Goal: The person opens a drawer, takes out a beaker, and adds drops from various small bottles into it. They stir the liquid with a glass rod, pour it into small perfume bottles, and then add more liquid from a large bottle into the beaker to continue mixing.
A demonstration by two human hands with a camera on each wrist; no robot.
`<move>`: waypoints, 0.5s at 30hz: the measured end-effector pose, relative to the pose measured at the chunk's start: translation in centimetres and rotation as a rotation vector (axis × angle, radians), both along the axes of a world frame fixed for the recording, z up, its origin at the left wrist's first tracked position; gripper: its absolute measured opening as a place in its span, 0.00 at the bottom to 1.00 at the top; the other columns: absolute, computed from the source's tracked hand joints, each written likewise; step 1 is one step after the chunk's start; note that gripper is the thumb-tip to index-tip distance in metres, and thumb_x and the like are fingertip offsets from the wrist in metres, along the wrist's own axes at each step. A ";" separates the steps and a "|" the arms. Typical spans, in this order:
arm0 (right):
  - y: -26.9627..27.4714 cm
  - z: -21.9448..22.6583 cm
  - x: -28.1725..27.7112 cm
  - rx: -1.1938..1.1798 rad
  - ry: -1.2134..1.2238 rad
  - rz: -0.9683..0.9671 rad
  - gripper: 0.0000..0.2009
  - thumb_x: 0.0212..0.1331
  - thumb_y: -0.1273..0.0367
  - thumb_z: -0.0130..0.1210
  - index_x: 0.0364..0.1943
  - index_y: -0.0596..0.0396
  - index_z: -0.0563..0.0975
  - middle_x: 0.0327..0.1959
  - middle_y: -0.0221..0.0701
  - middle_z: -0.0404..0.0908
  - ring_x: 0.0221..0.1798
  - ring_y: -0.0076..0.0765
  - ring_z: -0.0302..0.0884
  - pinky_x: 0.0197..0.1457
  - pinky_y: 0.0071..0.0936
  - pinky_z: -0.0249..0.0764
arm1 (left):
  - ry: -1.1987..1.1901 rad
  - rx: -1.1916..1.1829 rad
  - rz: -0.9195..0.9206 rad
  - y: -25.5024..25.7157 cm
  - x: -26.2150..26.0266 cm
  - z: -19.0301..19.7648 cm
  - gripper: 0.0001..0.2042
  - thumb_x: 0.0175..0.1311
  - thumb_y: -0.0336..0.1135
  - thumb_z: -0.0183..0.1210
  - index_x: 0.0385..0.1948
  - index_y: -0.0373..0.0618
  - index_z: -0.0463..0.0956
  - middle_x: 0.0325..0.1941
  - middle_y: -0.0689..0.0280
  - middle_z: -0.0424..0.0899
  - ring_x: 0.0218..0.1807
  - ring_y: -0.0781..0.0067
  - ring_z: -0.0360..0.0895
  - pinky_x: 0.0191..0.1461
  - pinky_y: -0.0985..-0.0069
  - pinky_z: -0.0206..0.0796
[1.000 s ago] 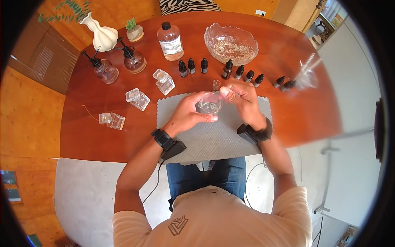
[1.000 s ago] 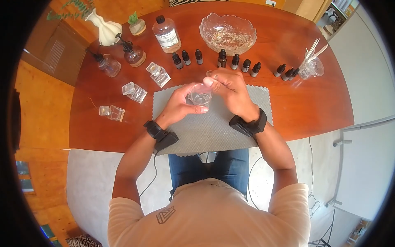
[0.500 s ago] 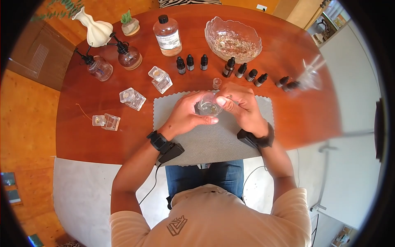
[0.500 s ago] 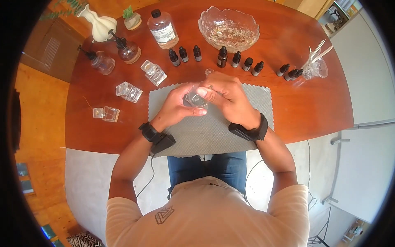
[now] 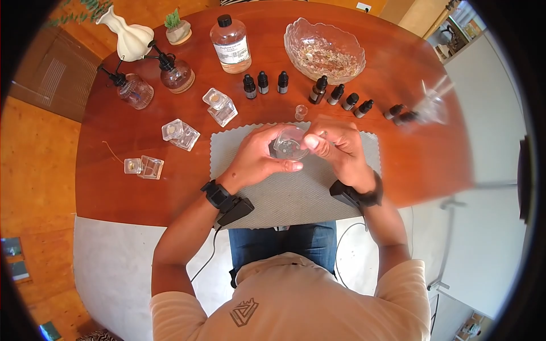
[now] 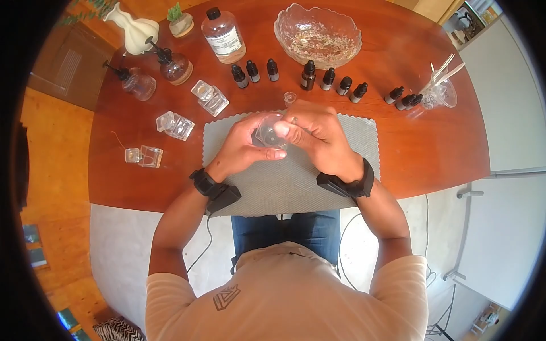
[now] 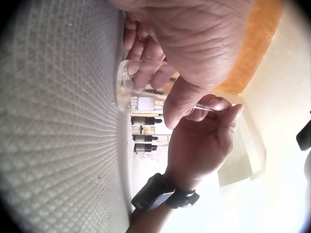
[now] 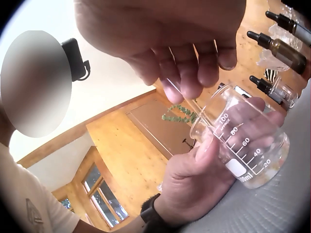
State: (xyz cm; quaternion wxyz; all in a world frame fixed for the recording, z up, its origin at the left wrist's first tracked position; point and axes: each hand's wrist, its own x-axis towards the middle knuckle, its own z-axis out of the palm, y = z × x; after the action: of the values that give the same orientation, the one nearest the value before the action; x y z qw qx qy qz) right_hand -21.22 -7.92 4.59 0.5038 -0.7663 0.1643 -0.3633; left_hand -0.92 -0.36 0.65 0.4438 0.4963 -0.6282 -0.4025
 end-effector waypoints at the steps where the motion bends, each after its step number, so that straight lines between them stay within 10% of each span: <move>1: -0.1 0.2 -0.1 -0.056 0.017 -0.045 0.15 0.70 0.64 0.60 0.30 0.63 0.79 0.25 0.36 0.75 0.29 0.38 0.69 0.35 0.34 0.65 | 0.011 0.004 0.001 0.0 0.0 0.0 0.35 0.47 0.48 0.79 0.56 0.38 0.79 0.54 0.57 0.86 0.57 0.59 0.80 0.63 0.65 0.69; 15: -0.9 -0.9 0.5 -0.134 -0.063 -0.074 0.15 0.71 0.65 0.60 0.32 0.64 0.81 0.25 0.35 0.76 0.30 0.33 0.71 0.35 0.32 0.66 | 0.097 0.091 -0.022 0.0 0.0 -0.5 0.33 0.48 0.43 0.79 0.57 0.38 0.79 0.52 0.60 0.86 0.55 0.67 0.81 0.61 0.70 0.71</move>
State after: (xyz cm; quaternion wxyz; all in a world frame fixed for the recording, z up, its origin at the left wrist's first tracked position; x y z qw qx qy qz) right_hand -20.71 -8.82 3.65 0.4423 -0.7800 0.1519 -0.4159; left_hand -0.92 -0.34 0.15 0.4463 0.4888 -0.5924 -0.4593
